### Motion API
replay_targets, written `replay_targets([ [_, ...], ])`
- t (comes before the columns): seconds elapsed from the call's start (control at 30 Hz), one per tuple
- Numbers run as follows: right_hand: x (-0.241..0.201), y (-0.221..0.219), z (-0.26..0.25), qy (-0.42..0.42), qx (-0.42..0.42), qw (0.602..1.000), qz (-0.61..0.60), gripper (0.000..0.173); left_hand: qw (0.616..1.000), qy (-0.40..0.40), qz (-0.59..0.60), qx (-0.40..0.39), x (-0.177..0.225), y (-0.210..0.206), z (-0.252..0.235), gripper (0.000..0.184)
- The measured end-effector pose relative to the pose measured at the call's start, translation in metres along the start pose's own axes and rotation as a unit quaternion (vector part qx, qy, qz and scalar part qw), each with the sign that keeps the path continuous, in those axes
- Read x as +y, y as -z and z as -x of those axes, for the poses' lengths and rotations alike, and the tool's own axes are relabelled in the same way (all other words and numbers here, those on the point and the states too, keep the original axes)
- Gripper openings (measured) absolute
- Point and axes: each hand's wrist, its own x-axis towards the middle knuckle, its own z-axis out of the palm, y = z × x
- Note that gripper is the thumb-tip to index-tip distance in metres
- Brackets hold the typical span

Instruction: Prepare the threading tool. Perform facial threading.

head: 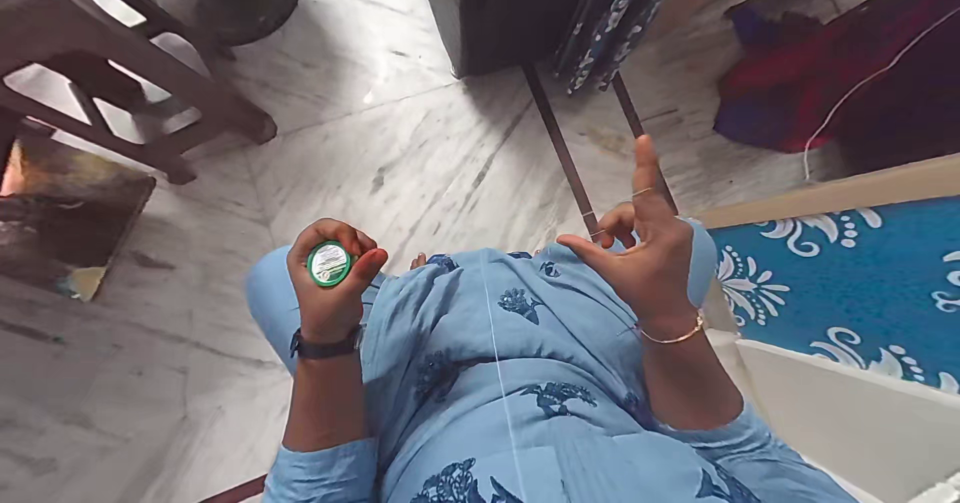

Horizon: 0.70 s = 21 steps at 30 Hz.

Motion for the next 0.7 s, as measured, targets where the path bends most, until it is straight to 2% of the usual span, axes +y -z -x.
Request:
replay_targets([
  [0.07, 0.000, 0.000, -0.002, -0.021, -0.012, 1.000, 0.002, 0.125, 1.000, 0.001, -0.011, -0.022, -0.007, 0.000, -0.004, 0.028],
  [0.13, 0.008, -0.013, -0.004, -0.049, -0.041, 0.998, 0.026, 0.126, 0.994, 0.054, -0.095, 0.007, -0.022, -0.004, -0.006, 0.028],
  [0.2, 0.019, -0.034, -0.002, -0.072, -0.072, 0.993, 0.051, 0.108, 0.959, 0.138, -0.243, 0.056, -0.039, -0.008, -0.009, 0.033],
  [0.27, 0.031, -0.059, 0.003, -0.096, -0.103, 0.989, 0.053, 0.076, 0.902, 0.215, -0.367, 0.075, -0.050, -0.011, -0.013, 0.035],
  [0.33, 0.043, -0.077, 0.006, -0.132, -0.170, 0.976, 0.021, 0.045, 0.861, 0.261, -0.432, 0.063, -0.055, -0.009, -0.016, 0.033],
  [0.37, 0.047, -0.081, 0.005, -0.145, -0.209, 0.967, -0.006, 0.037, 0.851, 0.272, -0.447, 0.050, -0.056, -0.009, -0.018, 0.033],
  [0.47, 0.055, -0.086, 0.002, -0.126, -0.267, 0.955, -0.039, 0.034, 0.844, 0.289, -0.453, -0.003, -0.063, -0.007, -0.020, 0.031],
  [0.57, 0.059, -0.088, 0.003, -0.118, -0.273, 0.953, -0.054, 0.032, 0.851, 0.311, -0.422, -0.040, -0.070, -0.011, -0.018, 0.034],
  [0.7, 0.061, -0.093, 0.005, -0.120, -0.262, 0.953, -0.091, 0.029, 0.837, 0.310, -0.440, -0.098, -0.078, -0.020, -0.014, 0.032],
])
